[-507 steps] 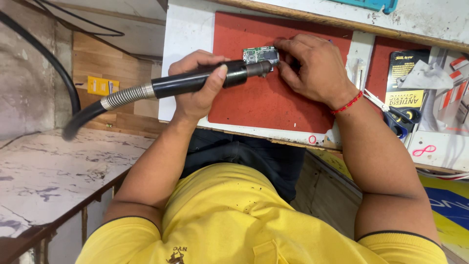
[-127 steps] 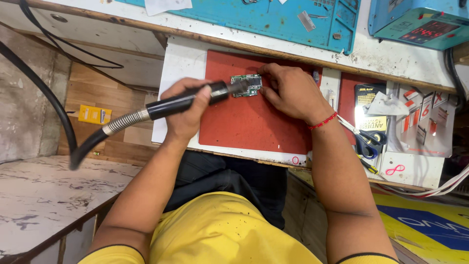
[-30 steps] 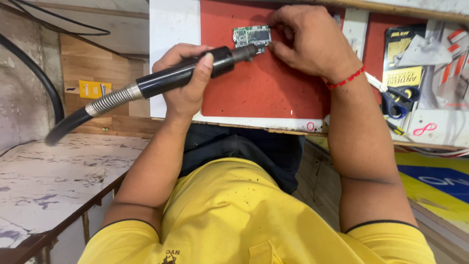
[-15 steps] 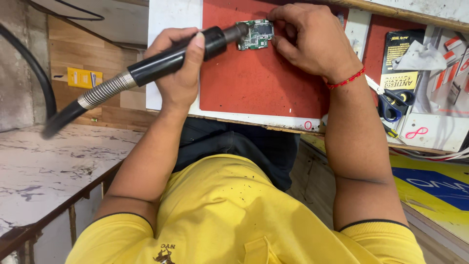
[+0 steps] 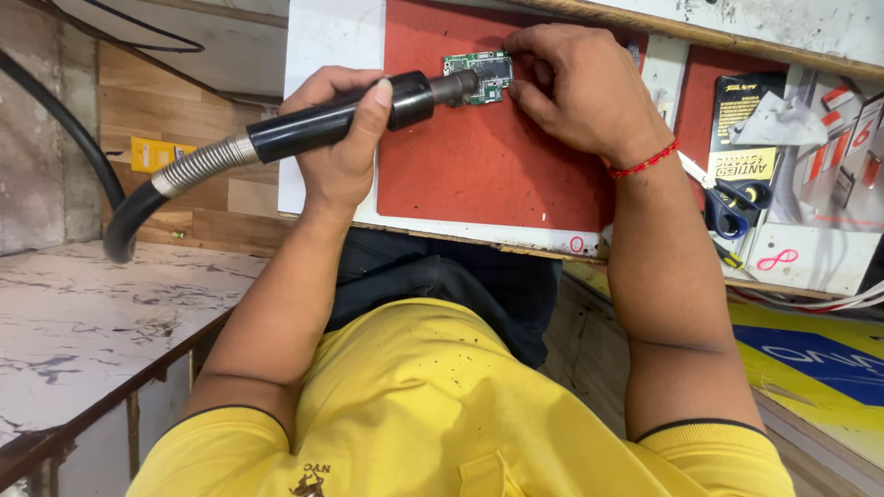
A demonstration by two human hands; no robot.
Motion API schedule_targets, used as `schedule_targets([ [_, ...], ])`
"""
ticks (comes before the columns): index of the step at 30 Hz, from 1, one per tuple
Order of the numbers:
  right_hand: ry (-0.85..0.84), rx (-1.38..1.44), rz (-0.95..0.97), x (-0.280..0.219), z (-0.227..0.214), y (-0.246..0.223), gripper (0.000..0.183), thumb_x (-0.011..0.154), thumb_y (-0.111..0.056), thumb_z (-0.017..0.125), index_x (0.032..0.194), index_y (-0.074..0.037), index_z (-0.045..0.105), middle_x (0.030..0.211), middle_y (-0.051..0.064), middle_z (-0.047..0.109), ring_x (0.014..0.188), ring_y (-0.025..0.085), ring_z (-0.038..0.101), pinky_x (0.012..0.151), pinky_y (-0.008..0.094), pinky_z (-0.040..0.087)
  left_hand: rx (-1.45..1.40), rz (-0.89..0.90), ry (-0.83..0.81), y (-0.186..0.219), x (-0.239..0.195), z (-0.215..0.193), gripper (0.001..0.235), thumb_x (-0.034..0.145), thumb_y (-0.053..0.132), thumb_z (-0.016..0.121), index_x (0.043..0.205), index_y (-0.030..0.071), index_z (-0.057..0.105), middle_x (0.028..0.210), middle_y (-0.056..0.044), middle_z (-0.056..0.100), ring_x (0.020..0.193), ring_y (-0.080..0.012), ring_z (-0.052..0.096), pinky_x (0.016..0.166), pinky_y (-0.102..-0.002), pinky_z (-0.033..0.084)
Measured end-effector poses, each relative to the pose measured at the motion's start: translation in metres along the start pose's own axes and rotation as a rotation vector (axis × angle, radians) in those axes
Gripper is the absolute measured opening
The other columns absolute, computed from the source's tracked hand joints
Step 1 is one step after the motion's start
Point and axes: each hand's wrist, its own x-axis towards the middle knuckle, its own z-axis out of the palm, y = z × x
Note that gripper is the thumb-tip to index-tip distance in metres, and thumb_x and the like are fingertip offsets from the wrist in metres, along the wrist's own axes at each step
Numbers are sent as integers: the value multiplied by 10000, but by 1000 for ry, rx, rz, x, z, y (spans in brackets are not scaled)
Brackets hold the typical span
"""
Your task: The person uses a hot air gun to heat a small circuit board placed on a red mat. After heating, the person uses a purple tool to scrape and clean the surface of the board, removing residue or flux.
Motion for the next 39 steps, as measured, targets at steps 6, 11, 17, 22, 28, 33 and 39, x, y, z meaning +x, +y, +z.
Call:
schedule_targets([
  [6, 22, 3, -58, 1, 3, 4, 302, 913, -80, 769, 1207, -36, 720, 851, 120, 629, 732, 294, 614, 668, 410, 500, 50, 7, 29, 2, 3, 2, 251, 1024, 219, 770, 1090, -15, 708, 976, -61, 735, 908, -109, 678, 865, -257, 554],
  [11, 24, -14, -131, -3, 3, 10, 255, 932, -86, 788, 1167, -22, 709, 892, 119, 636, 788, 305, 626, 712, 415, 504, 15, 16, -13, 2, -4, 2, 233, 1032, 212, 758, 1073, -13, 711, 977, -63, 748, 904, -107, 693, 864, -260, 567],
  [17, 11, 29, -82, -2, 2, 9, 319, 910, -81, 802, 1219, -50, 731, 868, 125, 632, 742, 297, 621, 683, 406, 504, -15, 18, -64, 1, -3, -1, 224, 1031, 209, 751, 1067, -10, 718, 951, -59, 732, 818, -98, 662, 772, -230, 528],
  [22, 35, -12, -100, -2, 6, 9, 306, 923, -99, 811, 1218, -59, 739, 870, 117, 652, 757, 297, 640, 684, 404, 515, -53, -13, -93, 3, 2, -2, 227, 1019, 213, 748, 1069, -5, 713, 935, -52, 729, 863, -103, 661, 786, -232, 523],
  [28, 35, -29, -92, -3, 8, 9, 286, 943, -123, 812, 1213, -64, 742, 866, 104, 664, 748, 296, 651, 672, 406, 518, -22, -6, -52, 3, 2, 2, 242, 1012, 218, 767, 1082, -7, 716, 978, -66, 742, 900, -109, 677, 851, -252, 548],
  [33, 42, -39, -111, -3, 8, 8, 281, 951, -124, 811, 1218, -69, 745, 880, 99, 669, 770, 302, 656, 685, 411, 522, -6, -13, 14, 2, -2, 3, 251, 1013, 226, 767, 1087, -7, 710, 955, -53, 729, 887, -105, 673, 840, -247, 549],
  [39, 25, -39, -115, -3, 6, 7, 302, 942, -138, 796, 1227, -71, 725, 916, 108, 683, 830, 326, 662, 728, 431, 526, 6, -34, 28, 2, 1, 5, 249, 1000, 220, 766, 1076, -11, 711, 924, -44, 715, 853, -93, 655, 806, -239, 534],
])
